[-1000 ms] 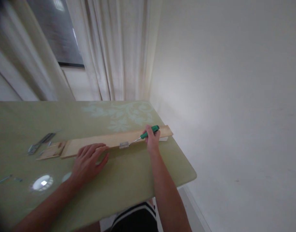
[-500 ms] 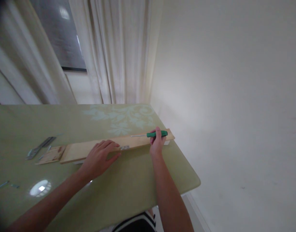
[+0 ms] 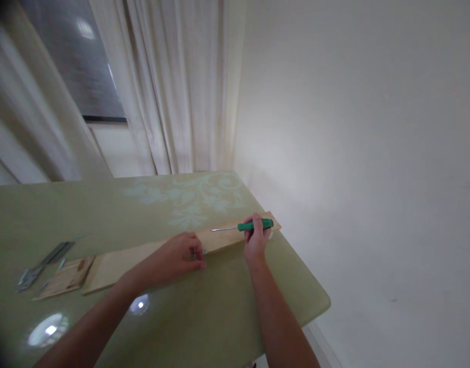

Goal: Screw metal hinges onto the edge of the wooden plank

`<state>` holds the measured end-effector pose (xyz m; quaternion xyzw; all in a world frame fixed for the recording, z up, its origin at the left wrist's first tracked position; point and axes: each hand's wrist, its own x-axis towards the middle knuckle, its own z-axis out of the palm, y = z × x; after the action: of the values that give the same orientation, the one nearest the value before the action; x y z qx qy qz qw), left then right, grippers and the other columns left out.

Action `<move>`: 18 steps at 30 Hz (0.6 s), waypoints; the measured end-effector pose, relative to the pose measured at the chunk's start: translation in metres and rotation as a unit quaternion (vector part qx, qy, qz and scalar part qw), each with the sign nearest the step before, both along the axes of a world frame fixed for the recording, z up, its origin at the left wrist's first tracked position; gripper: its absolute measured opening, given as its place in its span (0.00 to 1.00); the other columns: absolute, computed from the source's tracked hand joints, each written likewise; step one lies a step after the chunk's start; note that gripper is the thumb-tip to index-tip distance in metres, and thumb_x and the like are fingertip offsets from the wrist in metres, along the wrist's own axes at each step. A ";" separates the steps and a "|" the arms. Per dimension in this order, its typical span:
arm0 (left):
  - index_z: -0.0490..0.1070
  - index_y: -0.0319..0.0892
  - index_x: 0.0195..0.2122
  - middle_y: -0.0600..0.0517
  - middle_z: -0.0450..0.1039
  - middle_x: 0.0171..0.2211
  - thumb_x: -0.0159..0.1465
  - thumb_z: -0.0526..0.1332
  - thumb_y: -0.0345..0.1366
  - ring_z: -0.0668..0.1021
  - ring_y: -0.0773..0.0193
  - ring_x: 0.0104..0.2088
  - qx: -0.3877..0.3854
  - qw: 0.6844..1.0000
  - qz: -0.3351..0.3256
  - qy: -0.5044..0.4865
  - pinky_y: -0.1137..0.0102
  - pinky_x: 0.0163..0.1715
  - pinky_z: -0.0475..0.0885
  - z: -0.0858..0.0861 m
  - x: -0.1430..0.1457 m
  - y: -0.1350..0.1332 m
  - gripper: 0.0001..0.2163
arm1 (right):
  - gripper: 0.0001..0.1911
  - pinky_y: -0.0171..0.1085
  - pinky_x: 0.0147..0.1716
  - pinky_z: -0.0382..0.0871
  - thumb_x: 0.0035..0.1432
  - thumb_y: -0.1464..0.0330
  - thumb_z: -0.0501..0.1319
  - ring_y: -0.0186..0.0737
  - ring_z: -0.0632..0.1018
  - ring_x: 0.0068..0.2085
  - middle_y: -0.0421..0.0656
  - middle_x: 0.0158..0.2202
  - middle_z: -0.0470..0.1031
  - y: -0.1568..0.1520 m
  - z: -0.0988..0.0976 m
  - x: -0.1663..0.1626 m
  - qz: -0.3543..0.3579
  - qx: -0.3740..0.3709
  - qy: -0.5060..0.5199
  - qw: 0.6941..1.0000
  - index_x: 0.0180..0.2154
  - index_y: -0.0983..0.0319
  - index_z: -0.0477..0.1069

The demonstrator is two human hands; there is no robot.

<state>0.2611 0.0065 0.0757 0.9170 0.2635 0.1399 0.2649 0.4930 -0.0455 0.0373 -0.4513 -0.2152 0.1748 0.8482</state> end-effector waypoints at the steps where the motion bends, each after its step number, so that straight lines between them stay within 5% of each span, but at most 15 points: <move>1: 0.78 0.45 0.33 0.50 0.79 0.37 0.63 0.67 0.36 0.79 0.57 0.40 -0.002 1.000 0.003 -0.006 0.66 0.40 0.70 0.001 -0.002 0.002 0.03 | 0.26 0.32 0.13 0.45 0.55 0.46 0.69 0.26 0.56 0.13 0.30 0.12 0.60 0.000 0.000 0.000 0.001 0.000 -0.001 1.000 0.23 0.60 0.70; 6: 0.75 0.44 0.33 0.50 0.77 0.34 0.61 0.66 0.35 0.77 0.57 0.37 0.038 0.998 0.053 0.026 0.66 0.36 0.66 -0.001 -0.007 0.012 0.02 | 0.26 0.31 0.12 0.44 0.52 0.45 0.70 0.24 0.56 0.13 0.31 0.15 0.65 -0.002 0.002 -0.002 0.002 -0.005 -0.006 1.000 0.26 0.60 0.69; 13: 0.77 0.43 0.38 0.53 0.75 0.32 0.56 0.70 0.41 0.74 0.62 0.33 -0.119 0.993 0.004 -0.004 0.69 0.32 0.65 -0.005 -0.018 0.026 0.11 | 0.24 0.29 0.10 0.45 0.56 0.47 0.71 0.25 0.57 0.12 0.26 0.16 0.63 -0.006 0.006 -0.007 0.033 -0.022 -0.027 0.999 0.42 0.60 0.73; 18: 0.78 0.44 0.37 0.53 0.73 0.31 0.63 0.66 0.44 0.73 0.61 0.32 -0.039 0.998 0.033 -0.036 0.68 0.33 0.64 0.003 -0.020 0.028 0.09 | 0.26 0.29 0.11 0.48 0.57 0.47 0.69 0.26 0.58 0.12 0.25 0.16 0.63 -0.006 0.006 -0.008 0.047 -0.019 -0.032 0.998 0.47 0.59 0.72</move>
<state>0.2412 0.0344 0.0792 0.8912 0.2891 0.1706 0.3051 0.4852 -0.0520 0.0430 -0.4618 -0.2603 0.2042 0.8230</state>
